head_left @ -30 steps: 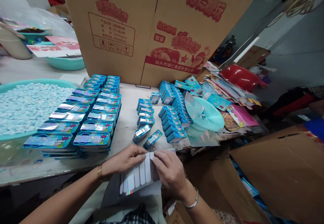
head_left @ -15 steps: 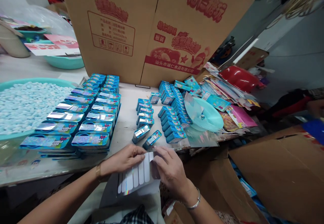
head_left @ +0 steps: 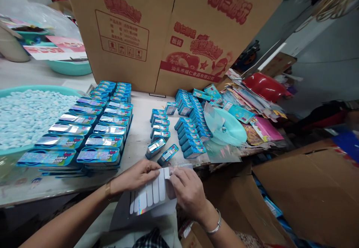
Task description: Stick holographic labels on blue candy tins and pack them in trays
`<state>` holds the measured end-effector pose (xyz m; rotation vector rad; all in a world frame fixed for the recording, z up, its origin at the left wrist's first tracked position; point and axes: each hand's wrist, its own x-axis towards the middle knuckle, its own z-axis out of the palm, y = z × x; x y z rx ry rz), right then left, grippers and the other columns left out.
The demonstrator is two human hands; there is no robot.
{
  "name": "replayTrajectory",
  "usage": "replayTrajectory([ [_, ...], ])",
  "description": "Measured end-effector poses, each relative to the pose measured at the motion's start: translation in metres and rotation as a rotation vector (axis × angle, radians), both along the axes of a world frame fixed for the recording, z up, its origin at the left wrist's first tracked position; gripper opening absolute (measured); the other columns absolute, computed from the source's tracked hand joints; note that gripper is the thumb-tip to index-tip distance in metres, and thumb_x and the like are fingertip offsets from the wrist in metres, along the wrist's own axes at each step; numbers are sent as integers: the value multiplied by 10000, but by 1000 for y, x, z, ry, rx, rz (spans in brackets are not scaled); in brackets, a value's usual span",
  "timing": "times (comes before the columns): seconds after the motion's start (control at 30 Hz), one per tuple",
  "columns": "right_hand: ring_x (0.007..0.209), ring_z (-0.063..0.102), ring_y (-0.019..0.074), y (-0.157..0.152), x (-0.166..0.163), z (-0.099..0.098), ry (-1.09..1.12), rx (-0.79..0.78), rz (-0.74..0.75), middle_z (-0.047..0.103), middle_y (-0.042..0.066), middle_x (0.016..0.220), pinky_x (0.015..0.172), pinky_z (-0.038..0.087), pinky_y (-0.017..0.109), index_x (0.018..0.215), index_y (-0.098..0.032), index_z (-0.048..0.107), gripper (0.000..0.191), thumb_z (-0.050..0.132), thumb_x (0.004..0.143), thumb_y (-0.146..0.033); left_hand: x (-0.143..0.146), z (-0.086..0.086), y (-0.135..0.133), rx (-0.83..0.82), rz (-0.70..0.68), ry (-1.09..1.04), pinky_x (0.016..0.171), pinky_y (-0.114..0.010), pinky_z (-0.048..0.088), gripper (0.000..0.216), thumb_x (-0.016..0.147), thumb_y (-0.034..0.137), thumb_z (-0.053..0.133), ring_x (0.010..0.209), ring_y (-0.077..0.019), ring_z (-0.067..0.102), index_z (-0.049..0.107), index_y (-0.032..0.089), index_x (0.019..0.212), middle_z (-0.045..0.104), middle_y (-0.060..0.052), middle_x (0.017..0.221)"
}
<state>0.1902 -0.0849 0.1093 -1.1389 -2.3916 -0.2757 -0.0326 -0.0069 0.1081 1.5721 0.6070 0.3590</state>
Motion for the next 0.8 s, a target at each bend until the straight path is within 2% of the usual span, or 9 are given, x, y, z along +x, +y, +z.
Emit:
replayTrajectory([
  [0.1, 870, 598, 239, 6, 1, 2, -25, -1, 16, 693, 112, 964, 768, 509, 386, 1069, -153, 611, 187, 480, 941, -118, -1, 3, 1, 11, 2, 12, 542, -207, 317, 497, 951, 530, 455, 618, -106, 408, 679, 87, 915, 549, -2, 717],
  [0.3, 994, 592, 257, 14, 5, 4, 9, -6, 64, 669, 139, 1201, 835, 517, 400, 1056, -162, 614, 204, 450, 941, -124, -3, 7, 0, 14, 4, 11, 585, -208, 364, 466, 956, 507, 465, 662, -117, 459, 693, 102, 973, 606, -17, 778],
  [0.57, 977, 621, 245, 10, 7, -2, 43, 83, 94, 705, 134, 1110, 812, 528, 379, 1081, -153, 619, 223, 462, 933, -95, -5, 4, -1, -3, -25, 5, 631, -224, 394, 458, 965, 497, 463, 693, -135, 509, 713, 118, 1029, 671, -41, 857],
  [0.8, 947, 615, 227, 10, 8, 0, 58, 51, 121, 702, 106, 1044, 802, 506, 358, 1102, -159, 605, 208, 482, 943, -109, -4, 8, -1, -7, -31, 21, 605, -219, 364, 458, 967, 488, 460, 677, -125, 473, 701, 104, 1035, 637, -31, 822],
])
